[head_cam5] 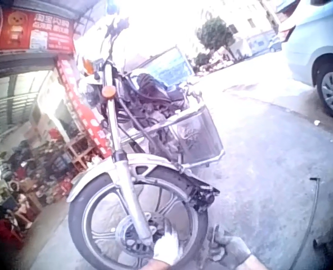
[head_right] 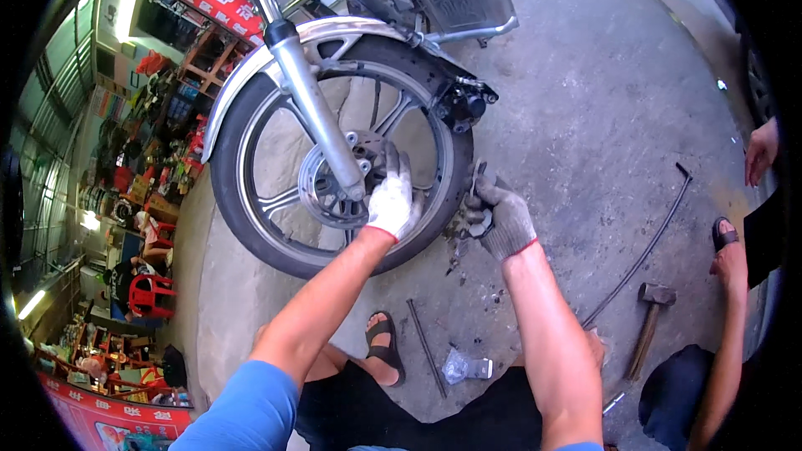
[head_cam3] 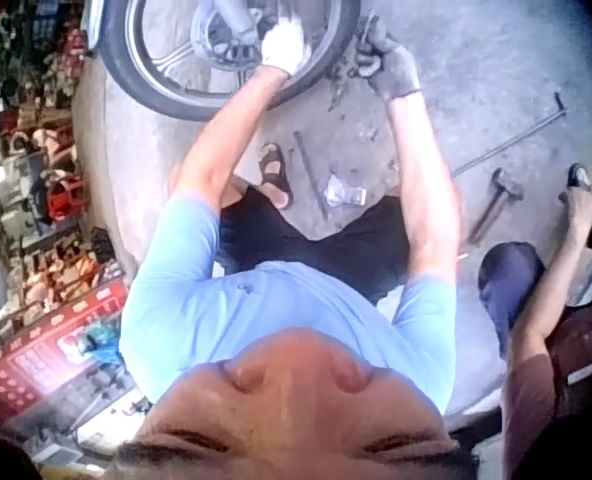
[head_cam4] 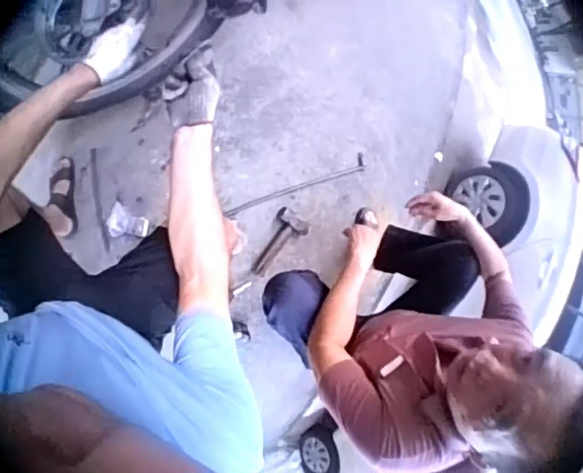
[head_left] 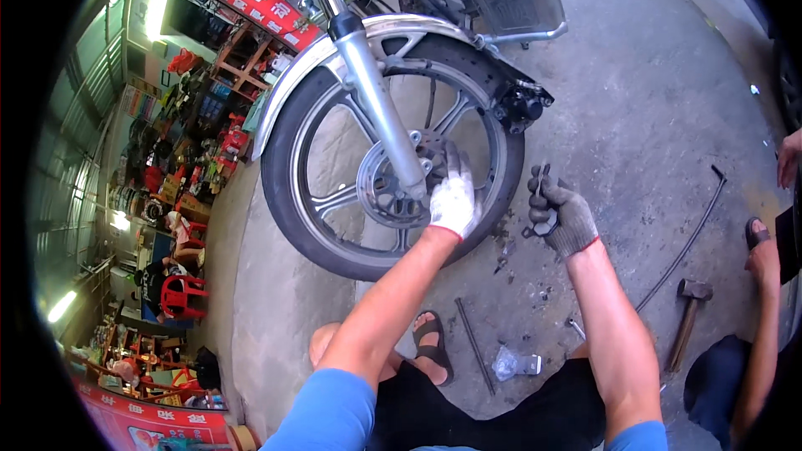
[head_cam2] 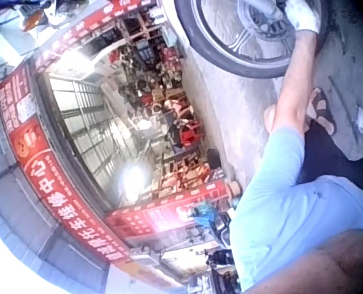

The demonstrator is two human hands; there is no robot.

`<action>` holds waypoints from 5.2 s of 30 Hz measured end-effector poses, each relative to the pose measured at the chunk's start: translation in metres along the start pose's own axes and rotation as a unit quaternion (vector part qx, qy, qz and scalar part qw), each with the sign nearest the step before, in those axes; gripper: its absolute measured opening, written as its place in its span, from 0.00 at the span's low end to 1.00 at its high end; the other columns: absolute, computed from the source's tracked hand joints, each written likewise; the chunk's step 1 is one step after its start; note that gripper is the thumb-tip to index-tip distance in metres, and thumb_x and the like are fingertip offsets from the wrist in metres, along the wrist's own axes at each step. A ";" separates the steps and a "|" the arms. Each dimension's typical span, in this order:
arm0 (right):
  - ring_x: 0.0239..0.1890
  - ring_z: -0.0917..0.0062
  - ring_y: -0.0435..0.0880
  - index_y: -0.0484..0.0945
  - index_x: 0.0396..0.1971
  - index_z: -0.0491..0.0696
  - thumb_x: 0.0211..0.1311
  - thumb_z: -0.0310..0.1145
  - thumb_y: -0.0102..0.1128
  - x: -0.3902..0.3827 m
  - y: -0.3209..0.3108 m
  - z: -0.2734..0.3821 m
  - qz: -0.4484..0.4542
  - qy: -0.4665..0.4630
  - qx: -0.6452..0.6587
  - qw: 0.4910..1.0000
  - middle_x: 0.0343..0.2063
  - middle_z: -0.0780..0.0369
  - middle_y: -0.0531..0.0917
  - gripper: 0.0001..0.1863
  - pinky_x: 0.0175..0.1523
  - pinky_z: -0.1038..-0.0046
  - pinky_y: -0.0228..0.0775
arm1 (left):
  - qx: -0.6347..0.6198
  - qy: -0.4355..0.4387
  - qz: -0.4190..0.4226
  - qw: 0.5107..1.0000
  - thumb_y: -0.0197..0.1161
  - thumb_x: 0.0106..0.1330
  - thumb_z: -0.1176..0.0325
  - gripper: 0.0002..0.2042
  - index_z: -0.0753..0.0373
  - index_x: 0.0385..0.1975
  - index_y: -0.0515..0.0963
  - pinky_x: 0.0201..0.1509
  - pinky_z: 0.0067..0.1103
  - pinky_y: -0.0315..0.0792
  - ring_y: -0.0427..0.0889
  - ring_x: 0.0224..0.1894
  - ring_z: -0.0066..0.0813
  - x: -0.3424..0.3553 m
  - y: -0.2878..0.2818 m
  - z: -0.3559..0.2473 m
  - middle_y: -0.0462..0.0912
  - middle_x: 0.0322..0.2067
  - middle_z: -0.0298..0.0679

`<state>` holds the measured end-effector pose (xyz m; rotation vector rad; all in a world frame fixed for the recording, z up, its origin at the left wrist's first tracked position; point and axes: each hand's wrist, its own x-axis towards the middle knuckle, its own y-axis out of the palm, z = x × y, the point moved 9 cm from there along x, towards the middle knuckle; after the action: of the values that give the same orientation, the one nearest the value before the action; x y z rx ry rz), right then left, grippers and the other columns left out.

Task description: The person removes the brake caliper from a motorcycle wheel, extracts the worn brake pads, cleans the caliper assembly, and prepares to fit new pads.

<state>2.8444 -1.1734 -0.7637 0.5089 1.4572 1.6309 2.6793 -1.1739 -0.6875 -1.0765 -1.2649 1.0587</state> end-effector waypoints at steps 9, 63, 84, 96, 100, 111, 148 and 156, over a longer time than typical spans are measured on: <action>0.25 0.84 0.73 0.71 0.53 0.44 0.68 0.26 0.50 -0.008 -0.003 0.017 -0.034 -0.023 -0.094 0.995 0.34 0.64 0.78 0.14 0.24 0.83 0.62 | -0.003 0.017 0.088 0.996 0.59 0.59 0.66 0.33 0.67 0.66 0.60 0.48 0.37 0.78 0.82 0.43 0.55 -0.016 0.022 0.014 0.46 0.71 0.58; 0.22 0.84 0.75 0.80 0.43 0.46 0.67 0.30 0.57 -0.058 0.018 0.012 -0.047 -0.023 -0.087 0.995 0.27 0.67 0.80 0.09 0.24 0.81 0.66 | -0.949 -0.104 0.127 0.270 0.52 0.69 0.62 0.22 0.65 0.61 0.66 0.64 0.40 0.65 0.70 0.61 0.43 -0.006 -0.022 -0.106 0.70 0.61 0.45; 0.30 0.82 0.72 0.72 0.54 0.43 0.70 0.29 0.50 -0.106 0.047 0.049 0.079 0.018 0.094 0.992 0.41 0.59 0.76 0.15 0.28 0.82 0.64 | -0.789 -0.057 0.141 0.595 0.60 0.60 0.74 0.29 0.58 0.64 0.66 0.48 0.20 0.73 0.78 0.44 0.21 0.017 -0.040 -0.106 0.78 0.47 0.32; 0.30 0.83 0.72 0.71 0.54 0.45 0.70 0.29 0.50 -0.099 0.053 0.046 0.122 0.020 0.069 0.990 0.39 0.60 0.75 0.14 0.28 0.82 0.63 | -0.793 -0.039 0.133 0.594 0.66 0.60 0.62 0.32 0.61 0.65 0.64 0.50 0.23 0.72 0.77 0.48 0.24 0.005 -0.062 -0.103 0.78 0.49 0.34; 0.29 0.82 0.72 0.70 0.53 0.43 0.70 0.29 0.51 -0.097 0.049 0.045 0.129 0.033 0.053 0.990 0.39 0.60 0.75 0.14 0.27 0.81 0.63 | -0.833 0.012 0.208 0.513 0.71 0.56 0.55 0.37 0.62 0.64 0.64 0.60 0.31 0.70 0.77 0.56 0.33 0.008 -0.073 -0.123 0.77 0.55 0.39; 0.28 0.83 0.72 0.72 0.50 0.39 0.68 0.28 0.52 -0.099 0.056 0.037 0.141 0.075 0.061 0.985 0.32 0.65 0.74 0.14 0.27 0.82 0.62 | -0.816 0.032 0.230 0.529 0.76 0.48 0.56 0.44 0.63 0.66 0.63 0.67 0.32 0.64 0.73 0.60 0.34 0.015 -0.089 -0.126 0.75 0.57 0.38; 0.21 0.84 0.73 0.74 0.45 0.46 0.64 0.32 0.58 -0.081 0.006 0.040 -0.083 -0.072 -0.220 0.969 0.29 0.65 0.79 0.11 0.19 0.83 0.63 | -0.804 -0.119 0.039 0.581 0.58 0.67 0.66 0.21 0.63 0.59 0.67 0.43 0.18 0.73 0.80 0.41 0.22 -0.005 -0.079 -0.038 0.79 0.42 0.35; 0.16 0.87 0.71 0.76 0.40 0.48 0.61 0.32 0.59 -0.102 -0.032 0.028 -0.211 -0.028 -0.416 0.884 0.24 0.68 0.81 0.09 0.14 0.83 0.57 | -0.887 -0.071 0.035 0.456 0.60 0.62 0.67 0.23 0.61 0.58 0.67 0.44 0.21 0.76 0.80 0.43 0.24 0.008 -0.041 -0.023 0.79 0.44 0.37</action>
<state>2.9314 -1.2411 -0.7629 -0.2412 0.6330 1.6650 2.7028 -1.1745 -0.6461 -2.4859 -2.4139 -0.7944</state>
